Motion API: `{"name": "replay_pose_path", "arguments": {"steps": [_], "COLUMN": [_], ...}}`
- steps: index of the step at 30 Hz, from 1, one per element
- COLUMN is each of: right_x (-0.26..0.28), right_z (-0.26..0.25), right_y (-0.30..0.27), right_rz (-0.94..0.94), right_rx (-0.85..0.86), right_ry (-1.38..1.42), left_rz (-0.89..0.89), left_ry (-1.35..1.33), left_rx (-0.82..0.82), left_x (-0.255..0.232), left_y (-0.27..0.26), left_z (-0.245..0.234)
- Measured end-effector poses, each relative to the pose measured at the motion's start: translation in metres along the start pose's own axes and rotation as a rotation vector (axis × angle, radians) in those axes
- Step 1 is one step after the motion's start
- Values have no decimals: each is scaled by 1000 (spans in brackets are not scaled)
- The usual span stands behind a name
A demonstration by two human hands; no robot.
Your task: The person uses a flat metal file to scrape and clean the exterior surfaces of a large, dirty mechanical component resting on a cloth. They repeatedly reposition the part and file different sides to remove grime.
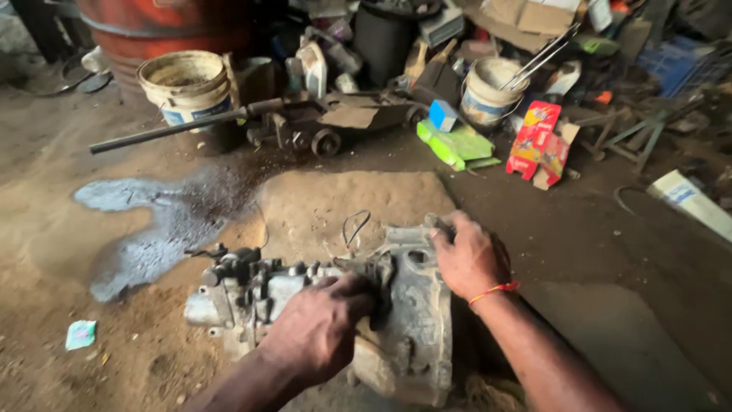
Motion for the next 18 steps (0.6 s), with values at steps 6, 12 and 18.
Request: {"name": "replay_pose_path", "arguments": {"steps": [6,12,18], "right_x": [10,1,3], "right_z": [-16,-2,-1], "right_y": [-17,-12,9], "right_rz": [82,-110,-32], "right_rx": [80,-74,-44], "right_ry": [16,49,-6], "left_rz": [-94,-247,-188], "left_ry": [583,289,-150], "left_rx": [383,-180,-272], "left_x": [-21,30,61], "left_y": [16,31,8], "left_z": [-42,-122,26]}}
Point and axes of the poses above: each hand's wrist, its own y-axis towards the middle knuckle, its own z-axis out of the palm, x = y × z, the point moved 3 cm from there along y, towards the middle knuckle, and after that the axes turned 13 degrees about -z, right-handed, at the moved point
